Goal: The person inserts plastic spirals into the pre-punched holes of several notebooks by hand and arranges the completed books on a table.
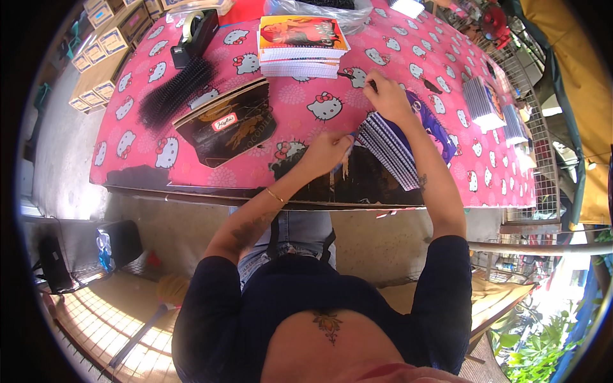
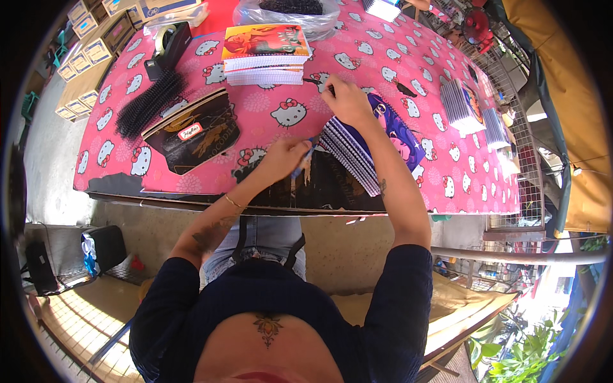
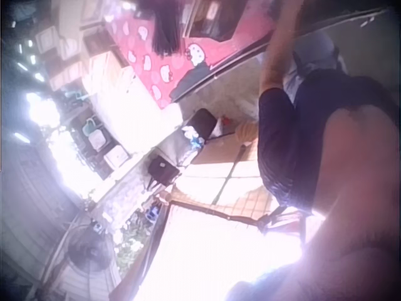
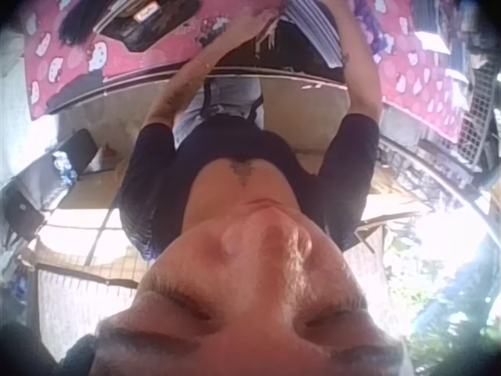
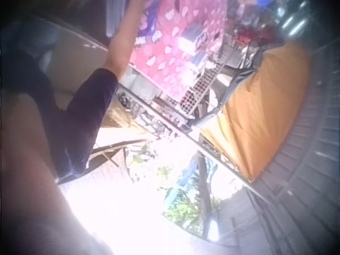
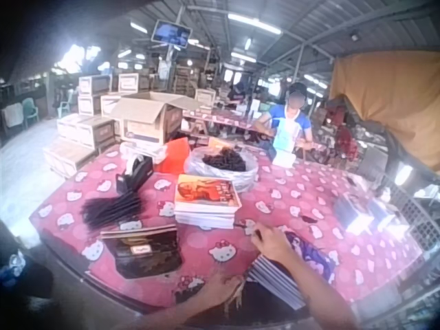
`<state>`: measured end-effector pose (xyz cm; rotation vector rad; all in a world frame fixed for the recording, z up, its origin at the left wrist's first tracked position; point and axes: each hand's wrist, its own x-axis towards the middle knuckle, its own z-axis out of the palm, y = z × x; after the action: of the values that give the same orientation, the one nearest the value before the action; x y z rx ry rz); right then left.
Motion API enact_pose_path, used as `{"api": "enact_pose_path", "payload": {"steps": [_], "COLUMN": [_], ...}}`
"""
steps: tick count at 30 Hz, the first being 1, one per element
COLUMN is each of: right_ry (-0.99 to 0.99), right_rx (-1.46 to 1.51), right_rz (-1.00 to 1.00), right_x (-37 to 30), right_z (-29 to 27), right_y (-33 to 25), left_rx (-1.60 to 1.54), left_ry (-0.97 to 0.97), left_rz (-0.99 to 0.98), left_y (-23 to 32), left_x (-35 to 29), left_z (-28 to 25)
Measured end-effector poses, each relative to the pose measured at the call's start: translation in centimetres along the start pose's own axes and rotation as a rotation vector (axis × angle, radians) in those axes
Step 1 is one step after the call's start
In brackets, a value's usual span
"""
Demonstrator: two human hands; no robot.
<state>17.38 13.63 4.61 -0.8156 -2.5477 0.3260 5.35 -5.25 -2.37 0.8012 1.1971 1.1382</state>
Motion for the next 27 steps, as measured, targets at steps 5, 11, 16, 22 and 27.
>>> {"api": "enact_pose_path", "payload": {"steps": [5, 11, 16, 22, 27], "right_ry": [0.006, -0.017, -0.034, -0.041, -0.035], "right_rx": [-0.002, -0.015, -0.028, -0.047, -0.034], "right_rz": [0.005, 0.007, 0.032, 0.044, 0.025], "right_x": [-0.2, -0.1, -0.2, -0.2, -0.2], "right_z": [0.0, -0.2, -0.4, -0.6, -0.3], "right_y": [0.1, -0.3, -0.4, -0.7, -0.5], "left_rx": [-0.318, 0.285, 0.515, -0.255, -0.304], "left_ry": [0.009, 0.015, 0.082, -0.048, -0.086], "left_rz": [-0.108, 0.135, 0.246, -0.107, -0.091], "left_y": [0.6, -0.4, 0.1, 0.1, 0.0], "left_x": [-0.2, 0.6, 0.2, 0.6, 0.6], "left_z": [0.3, -0.4, -0.1, -0.6, -0.8]}}
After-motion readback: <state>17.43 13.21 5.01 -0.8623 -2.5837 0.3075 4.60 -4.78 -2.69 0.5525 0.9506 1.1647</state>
